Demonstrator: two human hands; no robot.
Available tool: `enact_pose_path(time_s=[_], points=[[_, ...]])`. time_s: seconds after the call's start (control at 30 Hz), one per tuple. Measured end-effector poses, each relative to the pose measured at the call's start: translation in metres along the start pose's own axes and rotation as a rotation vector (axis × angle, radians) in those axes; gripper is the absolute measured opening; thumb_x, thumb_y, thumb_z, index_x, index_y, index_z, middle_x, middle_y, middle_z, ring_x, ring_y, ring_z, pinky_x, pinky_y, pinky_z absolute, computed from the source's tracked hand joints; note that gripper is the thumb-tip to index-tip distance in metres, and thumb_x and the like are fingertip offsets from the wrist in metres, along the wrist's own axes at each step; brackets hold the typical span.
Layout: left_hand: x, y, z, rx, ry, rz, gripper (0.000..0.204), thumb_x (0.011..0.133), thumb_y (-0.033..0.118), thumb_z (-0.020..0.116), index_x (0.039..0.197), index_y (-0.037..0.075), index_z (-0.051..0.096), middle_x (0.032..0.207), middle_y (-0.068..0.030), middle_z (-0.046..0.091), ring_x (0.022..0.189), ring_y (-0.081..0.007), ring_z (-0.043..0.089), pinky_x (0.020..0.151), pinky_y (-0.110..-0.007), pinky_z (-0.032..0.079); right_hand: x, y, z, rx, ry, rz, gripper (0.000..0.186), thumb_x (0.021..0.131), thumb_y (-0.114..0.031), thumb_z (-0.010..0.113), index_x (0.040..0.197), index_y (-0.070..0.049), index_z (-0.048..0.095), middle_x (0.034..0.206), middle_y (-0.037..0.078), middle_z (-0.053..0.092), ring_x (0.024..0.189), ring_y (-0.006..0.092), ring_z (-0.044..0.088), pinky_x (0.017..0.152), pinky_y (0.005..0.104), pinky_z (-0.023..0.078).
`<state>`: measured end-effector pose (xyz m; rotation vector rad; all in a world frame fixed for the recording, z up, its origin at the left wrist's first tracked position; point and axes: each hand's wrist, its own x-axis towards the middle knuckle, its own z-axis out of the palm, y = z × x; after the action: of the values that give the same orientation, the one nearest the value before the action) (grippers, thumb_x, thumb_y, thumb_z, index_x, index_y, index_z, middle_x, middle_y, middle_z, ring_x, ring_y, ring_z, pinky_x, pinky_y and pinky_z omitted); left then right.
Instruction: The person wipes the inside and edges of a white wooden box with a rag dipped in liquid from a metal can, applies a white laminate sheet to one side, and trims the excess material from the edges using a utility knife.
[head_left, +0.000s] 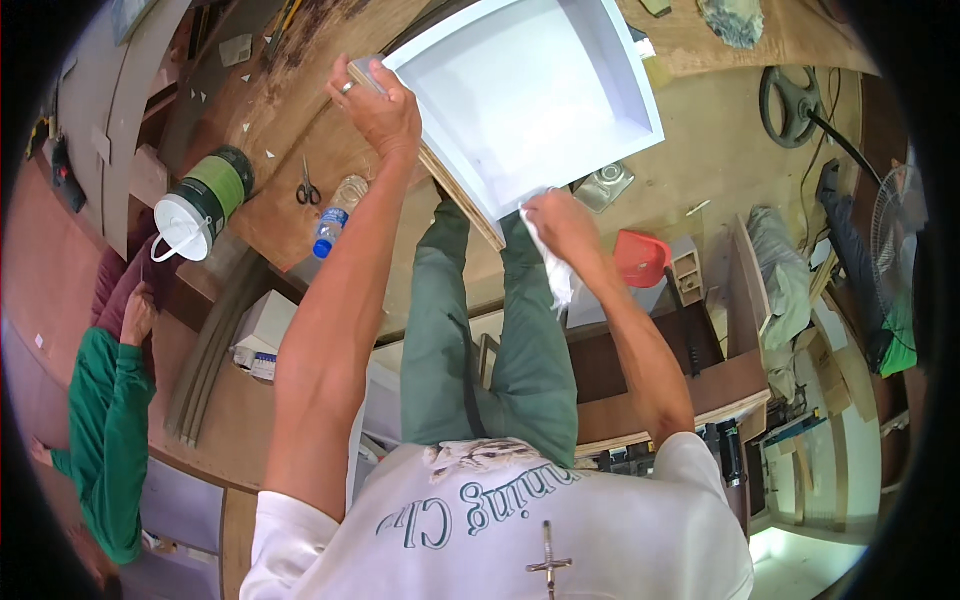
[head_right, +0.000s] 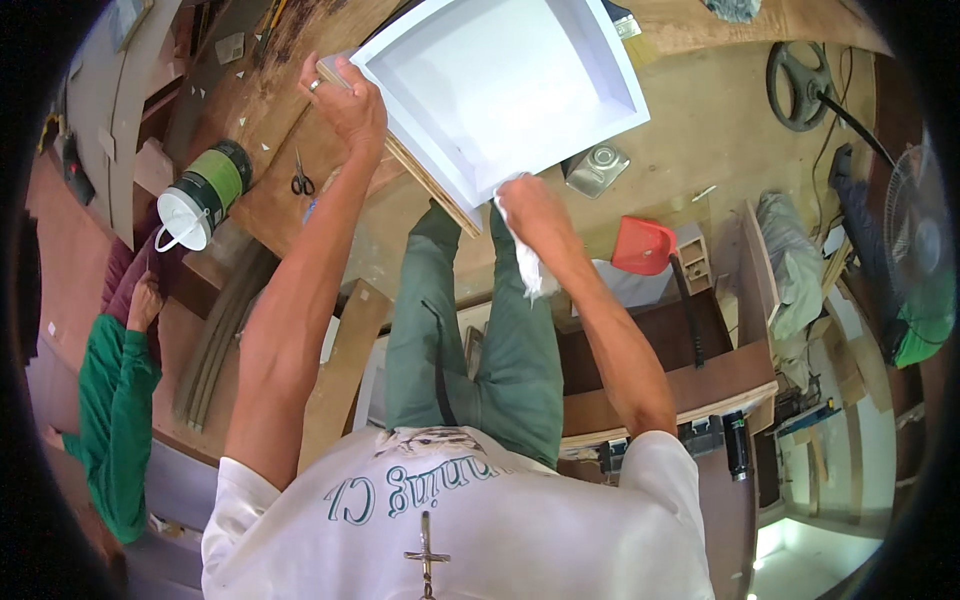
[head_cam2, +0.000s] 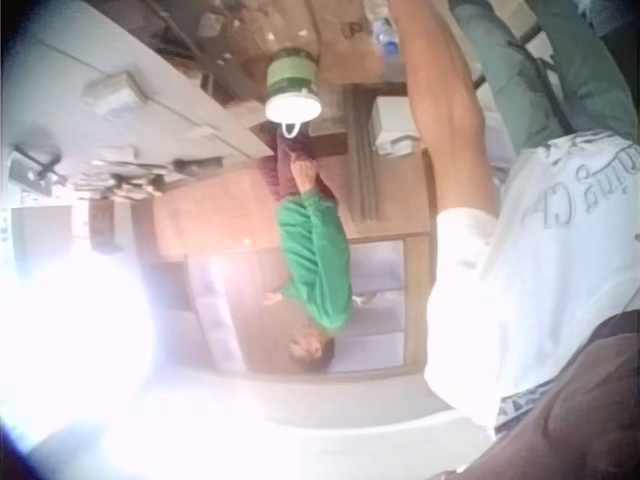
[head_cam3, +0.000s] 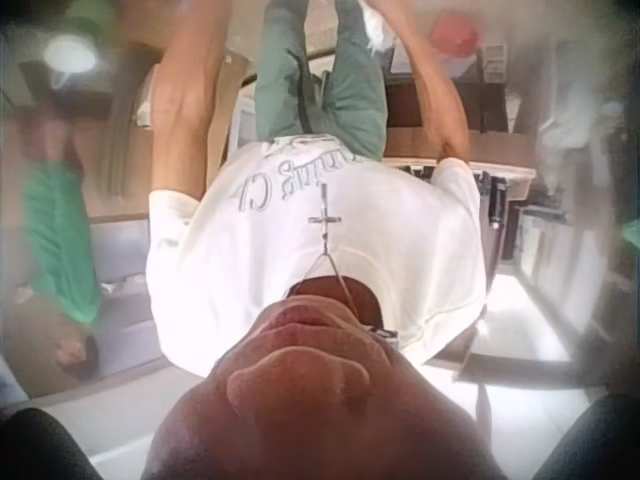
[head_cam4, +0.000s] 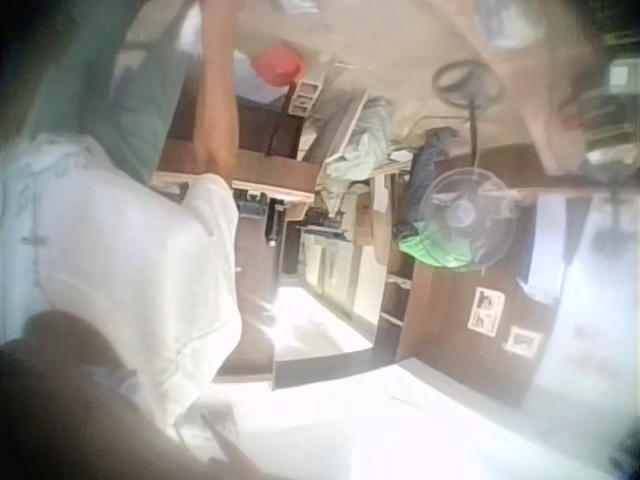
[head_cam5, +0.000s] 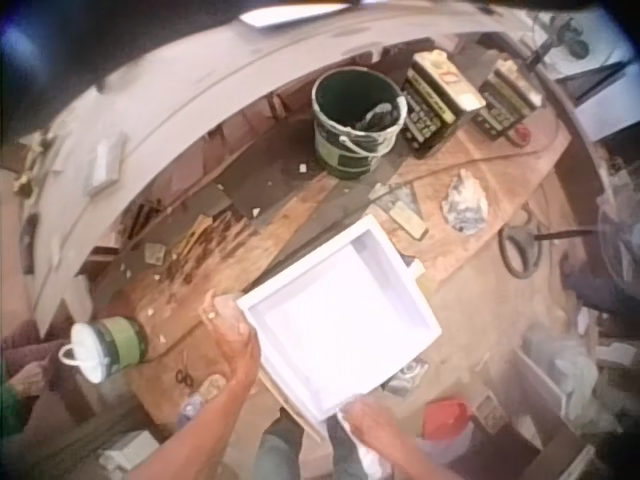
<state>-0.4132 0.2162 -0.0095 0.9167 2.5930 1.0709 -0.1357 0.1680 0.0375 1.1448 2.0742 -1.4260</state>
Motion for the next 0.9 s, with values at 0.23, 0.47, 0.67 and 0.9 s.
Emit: enact_pose_path(time_s=[0.23,0.47,0.67,0.9], points=[[-0.001,0.002,-0.005,0.077,-0.001,-0.012,0.045,0.101,0.020,0.057,0.138,-0.002,0.043,0.131,-0.0286,0.047,0.122,-0.0474,0.048,0.104,-0.055,0.039,0.049,0.022,-0.030,0.024,0.239,0.091,0.019,0.094,-0.018,0.064,0.093,-0.002,0.075,0.093,0.024,0.072,0.094,0.0418,0.069,0.086,0.0500,0.054],[0.000,0.004,-0.005,-0.012,-0.023,-0.064,0.045,0.102,0.020,0.056,0.138,-0.001,0.042,0.132,-0.0275,0.047,0.123,-0.0479,0.048,0.104,-0.055,0.040,0.123,0.036,-0.015,-0.351,-0.021,0.163,0.015,0.086,-0.011,0.065,0.090,-0.005,0.078,0.089,0.017,0.076,0.090,0.0366,0.073,0.078,0.0490,0.057],[-0.001,0.004,-0.009,0.020,-0.026,-0.041,0.044,0.101,0.019,0.056,0.138,0.000,0.042,0.131,-0.0274,0.047,0.122,-0.0481,0.049,0.103,-0.055,0.042,0.124,0.009,0.047,-0.521,0.085,-0.163,0.009,0.081,-0.009,0.066,0.078,-0.009,0.075,0.082,0.016,0.074,0.084,0.0308,0.074,0.070,0.0446,0.058],[0.001,0.005,-0.003,0.036,-0.005,-0.037,0.045,0.102,0.021,0.055,0.138,-0.003,0.044,0.131,-0.0279,0.048,0.122,-0.0445,0.051,0.106,-0.050,0.040,0.126,0.055,0.017,-0.529,0.230,-0.282,0.006,0.084,-0.007,0.062,0.089,-0.007,0.065,0.076,0.014,0.069,0.078,0.0310,0.071,0.068,0.0434,0.058]])
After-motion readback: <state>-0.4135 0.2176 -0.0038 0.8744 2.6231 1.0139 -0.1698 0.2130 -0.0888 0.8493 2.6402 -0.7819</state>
